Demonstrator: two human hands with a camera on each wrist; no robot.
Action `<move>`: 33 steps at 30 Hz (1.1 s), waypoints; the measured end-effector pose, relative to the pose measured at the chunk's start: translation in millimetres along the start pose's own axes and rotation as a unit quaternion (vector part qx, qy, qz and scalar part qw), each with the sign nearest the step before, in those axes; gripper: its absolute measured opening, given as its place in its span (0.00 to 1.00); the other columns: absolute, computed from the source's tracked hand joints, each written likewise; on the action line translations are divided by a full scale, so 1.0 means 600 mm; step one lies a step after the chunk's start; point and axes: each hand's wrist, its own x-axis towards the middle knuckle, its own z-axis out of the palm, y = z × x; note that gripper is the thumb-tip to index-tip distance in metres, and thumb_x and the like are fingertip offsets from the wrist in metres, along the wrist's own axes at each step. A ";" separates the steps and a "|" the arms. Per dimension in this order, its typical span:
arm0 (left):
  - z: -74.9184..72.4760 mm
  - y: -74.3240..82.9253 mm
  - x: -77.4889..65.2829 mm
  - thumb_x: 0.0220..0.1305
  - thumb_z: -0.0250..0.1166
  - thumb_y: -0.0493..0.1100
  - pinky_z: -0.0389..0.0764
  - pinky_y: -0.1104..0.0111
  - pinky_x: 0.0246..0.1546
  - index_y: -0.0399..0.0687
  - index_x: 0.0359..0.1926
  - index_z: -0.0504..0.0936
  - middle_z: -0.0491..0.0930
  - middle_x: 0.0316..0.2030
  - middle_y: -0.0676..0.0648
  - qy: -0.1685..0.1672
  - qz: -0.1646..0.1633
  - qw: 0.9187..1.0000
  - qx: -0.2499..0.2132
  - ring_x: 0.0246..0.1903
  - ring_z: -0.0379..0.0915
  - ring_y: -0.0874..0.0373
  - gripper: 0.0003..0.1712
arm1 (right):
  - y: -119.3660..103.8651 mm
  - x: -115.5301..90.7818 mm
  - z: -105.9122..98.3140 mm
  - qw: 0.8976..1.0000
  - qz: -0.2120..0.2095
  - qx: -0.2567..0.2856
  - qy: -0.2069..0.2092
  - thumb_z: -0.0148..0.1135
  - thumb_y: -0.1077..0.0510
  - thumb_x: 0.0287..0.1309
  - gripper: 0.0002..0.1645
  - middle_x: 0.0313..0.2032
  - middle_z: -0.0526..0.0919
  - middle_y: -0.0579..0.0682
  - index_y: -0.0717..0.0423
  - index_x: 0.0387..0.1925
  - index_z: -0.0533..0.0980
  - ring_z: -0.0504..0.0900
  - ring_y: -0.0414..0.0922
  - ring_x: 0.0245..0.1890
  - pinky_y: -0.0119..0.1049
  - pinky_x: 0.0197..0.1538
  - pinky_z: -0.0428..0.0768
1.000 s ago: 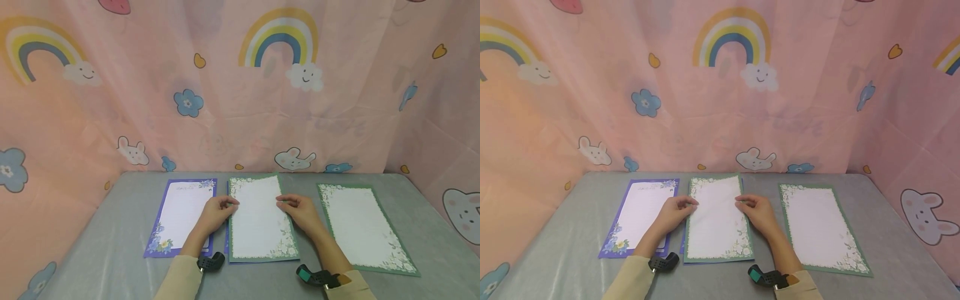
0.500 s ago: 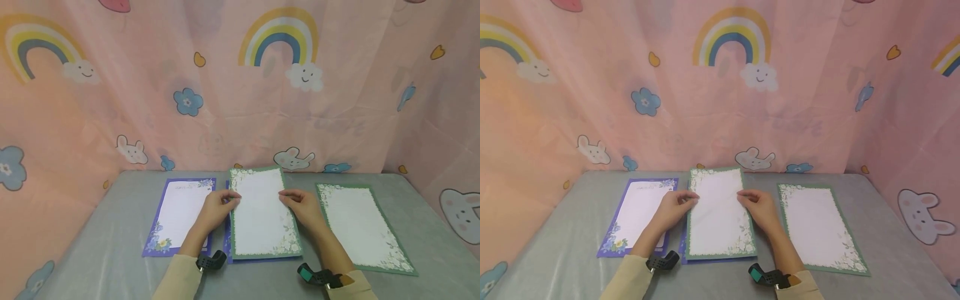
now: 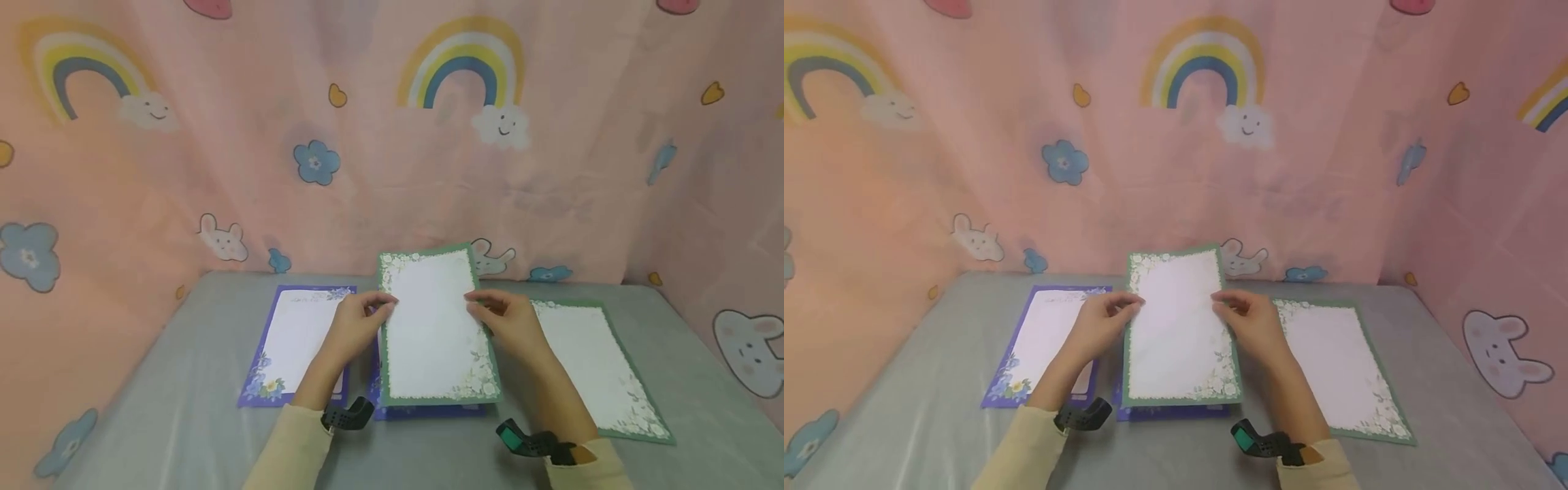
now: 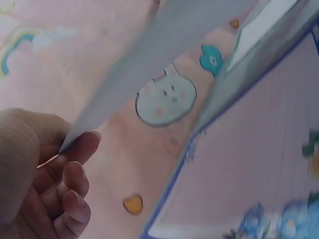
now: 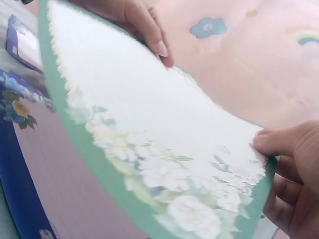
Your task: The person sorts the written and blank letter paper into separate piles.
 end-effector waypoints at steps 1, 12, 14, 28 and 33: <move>0.001 0.006 -0.001 0.71 0.63 0.44 0.64 0.71 0.17 0.52 0.50 0.87 0.81 0.29 0.47 -0.005 -0.002 1.000 -0.006 0.17 0.60 0.62 0.11 | -0.004 -0.002 -0.006 1.000 -0.003 -0.011 0.001 0.63 0.51 0.69 0.18 0.46 0.87 0.59 0.55 0.56 0.82 0.81 0.35 0.33 0.31 0.31 0.77; 0.034 0.081 -0.002 0.71 0.63 0.43 0.66 0.71 0.17 0.53 0.58 0.84 0.82 0.50 0.47 -0.059 0.008 0.998 -0.009 0.17 0.63 0.61 0.16 | -0.026 -0.030 -0.092 0.992 -0.056 -0.111 0.011 0.64 0.55 0.67 0.20 0.49 0.85 0.60 0.53 0.59 0.81 0.77 0.39 0.28 0.32 0.22 0.70; 0.043 0.097 0.004 0.71 0.63 0.44 0.67 0.71 0.18 0.54 0.58 0.84 0.82 0.50 0.49 -0.066 0.012 0.998 -0.008 0.18 0.64 0.61 0.16 | -0.024 -0.040 -0.109 0.990 -0.065 -0.124 0.022 0.64 0.55 0.67 0.20 0.52 0.85 0.59 0.52 0.59 0.80 0.78 0.36 0.29 0.32 0.20 0.68; 0.145 0.209 0.032 0.70 0.65 0.45 0.72 0.71 0.21 0.58 0.57 0.85 0.83 0.46 0.54 -0.092 0.016 0.995 -0.026 0.22 0.72 0.63 0.16 | -0.015 -0.101 -0.220 0.970 -0.038 -0.198 0.135 0.56 0.55 0.73 0.23 0.34 0.83 0.64 0.52 0.65 0.76 0.56 0.38 0.08 0.33 0.12 0.60; 0.181 0.222 0.028 0.70 0.65 0.46 0.74 0.72 0.23 0.61 0.57 0.85 0.84 0.44 0.56 -0.089 0.003 0.996 -0.020 0.23 0.73 0.67 0.16 | 0.001 -0.104 -0.246 0.969 -0.011 -0.199 0.147 0.55 0.53 0.73 0.24 0.20 0.82 0.52 0.53 0.66 0.75 0.53 0.38 0.06 0.34 0.12 0.60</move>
